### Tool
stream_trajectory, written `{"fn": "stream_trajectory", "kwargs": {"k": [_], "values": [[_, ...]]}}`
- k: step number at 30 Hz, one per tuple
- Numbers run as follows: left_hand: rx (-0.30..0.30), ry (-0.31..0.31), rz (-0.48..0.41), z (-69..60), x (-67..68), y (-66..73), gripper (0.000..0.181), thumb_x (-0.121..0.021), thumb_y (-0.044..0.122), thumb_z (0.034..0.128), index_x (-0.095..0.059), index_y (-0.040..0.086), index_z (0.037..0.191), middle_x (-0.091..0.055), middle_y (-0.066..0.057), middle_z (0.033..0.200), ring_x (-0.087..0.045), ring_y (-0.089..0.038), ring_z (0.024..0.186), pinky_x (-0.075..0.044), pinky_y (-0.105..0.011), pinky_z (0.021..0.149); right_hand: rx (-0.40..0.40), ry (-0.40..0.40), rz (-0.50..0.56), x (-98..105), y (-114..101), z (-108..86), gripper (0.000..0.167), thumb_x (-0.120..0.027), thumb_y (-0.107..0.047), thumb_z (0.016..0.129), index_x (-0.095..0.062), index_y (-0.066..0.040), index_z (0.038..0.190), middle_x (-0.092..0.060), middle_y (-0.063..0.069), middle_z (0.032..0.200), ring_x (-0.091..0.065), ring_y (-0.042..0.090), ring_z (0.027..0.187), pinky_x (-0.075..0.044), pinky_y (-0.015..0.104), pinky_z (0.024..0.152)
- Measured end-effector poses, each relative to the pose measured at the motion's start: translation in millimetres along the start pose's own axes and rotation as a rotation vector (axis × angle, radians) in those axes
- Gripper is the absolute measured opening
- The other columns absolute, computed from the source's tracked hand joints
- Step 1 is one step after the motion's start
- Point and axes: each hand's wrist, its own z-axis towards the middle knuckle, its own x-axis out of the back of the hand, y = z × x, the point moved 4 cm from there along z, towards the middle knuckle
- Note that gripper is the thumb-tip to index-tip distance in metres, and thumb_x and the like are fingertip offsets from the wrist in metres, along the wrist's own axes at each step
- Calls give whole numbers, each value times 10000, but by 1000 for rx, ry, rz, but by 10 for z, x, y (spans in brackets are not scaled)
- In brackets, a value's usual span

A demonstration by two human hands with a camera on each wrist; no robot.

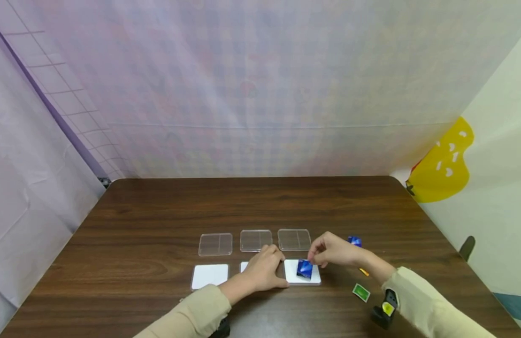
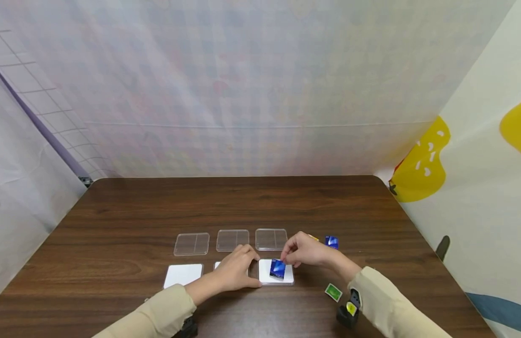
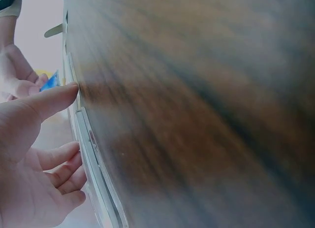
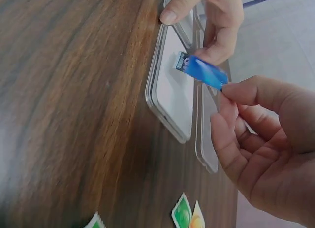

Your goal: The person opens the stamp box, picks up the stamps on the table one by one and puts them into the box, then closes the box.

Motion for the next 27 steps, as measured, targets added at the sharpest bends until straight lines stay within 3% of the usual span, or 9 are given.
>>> {"fn": "stream_trajectory", "kwargs": {"k": [11,18,27], "values": [[4,-3,-5,-2,6,7,540,-791,390,620,-632,66,1022,-550,-16,986,-479,-137,885,-453,-207,717,31,30,-184,-104,-7,212,74,-602,24,708,-669,12,737,-622,-15,635,-493,31,510,-430,175,443],[13,-16,-9,-3,1,5,539,-790,387,623,-631,69,1028,-547,-13,997,-478,-138,901,-455,-217,729,78,98,-292,-156,-13,274,89,-621,36,685,-674,-33,700,-624,-39,625,-499,-3,543,-430,164,494],[21,-18,-11,0,-16,-5,541,-789,399,622,-633,74,1025,-544,-5,996,-470,-129,895,-455,-214,722,80,124,-336,-180,-21,288,112,-621,38,679,-673,-61,694,-610,-57,627,-493,0,558,-436,171,516]]}}
